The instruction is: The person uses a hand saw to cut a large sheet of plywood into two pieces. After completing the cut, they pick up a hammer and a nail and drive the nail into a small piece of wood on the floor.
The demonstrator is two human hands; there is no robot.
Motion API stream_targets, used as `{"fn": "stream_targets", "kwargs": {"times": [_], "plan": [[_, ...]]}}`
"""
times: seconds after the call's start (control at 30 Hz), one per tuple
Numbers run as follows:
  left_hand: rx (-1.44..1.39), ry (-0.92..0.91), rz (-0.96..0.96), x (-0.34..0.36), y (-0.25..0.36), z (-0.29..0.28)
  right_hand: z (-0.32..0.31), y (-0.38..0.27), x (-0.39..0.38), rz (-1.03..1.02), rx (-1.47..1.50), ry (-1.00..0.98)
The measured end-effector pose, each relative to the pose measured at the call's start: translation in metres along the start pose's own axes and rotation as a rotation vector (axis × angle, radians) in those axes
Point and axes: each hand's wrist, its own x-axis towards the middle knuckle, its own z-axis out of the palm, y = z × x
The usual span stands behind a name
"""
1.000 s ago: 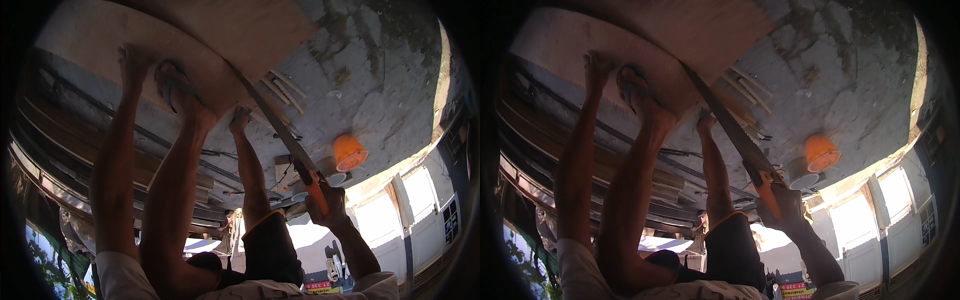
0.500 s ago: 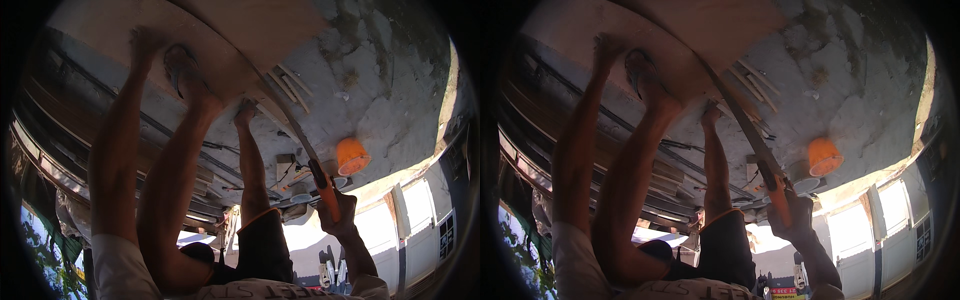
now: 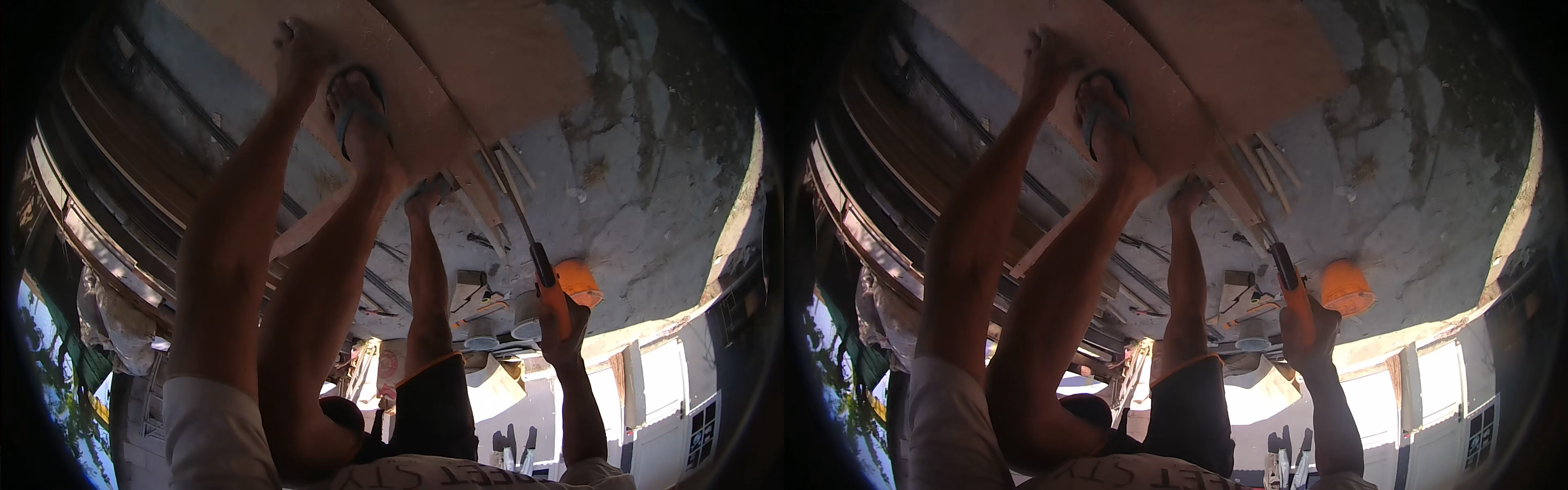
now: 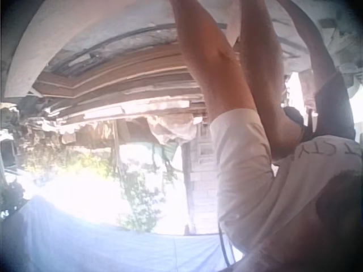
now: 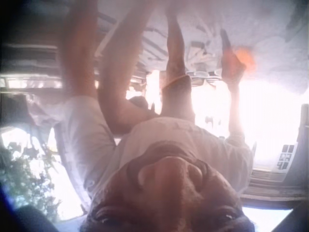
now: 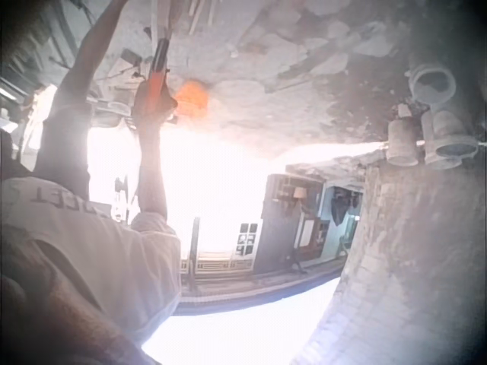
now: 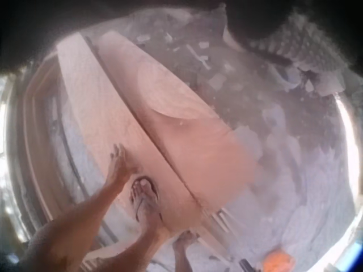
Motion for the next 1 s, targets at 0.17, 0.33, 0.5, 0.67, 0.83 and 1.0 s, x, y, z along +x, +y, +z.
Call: {"fn": "stream_targets", "kwargs": {"times": [0.17,0.33,0.5,0.67,0.83,1.0], "plan": [[0.182,-0.048,0.18,0.019,0.01,0.003,0.071,-0.013,0.156,-0.056,0.058,0.079],[0.036,0.002,0.062,0.021,-0.003,0.001,0.045,-0.008,0.087,0.03,0.072,0.007],[-0.005,-0.006,0.045,0.013,-0.005,-0.009,-0.012,0.005,-0.054,-0.062,-0.133,-0.045],[-0.081,-0.089,0.059,0.019,0.017,-0.012,0.051,0.025,0.087,-0.057,0.066,0.036],[-0.074,-0.165,0.056,0.036,-0.021,0.001,0.051,0.014,0.098,0.073,0.118,-0.01],[0.048,-0.098,0.043,0.022,0.002,-0.013,-0.011,0.025,-0.051,-0.074,-0.099,-0.045]]}}
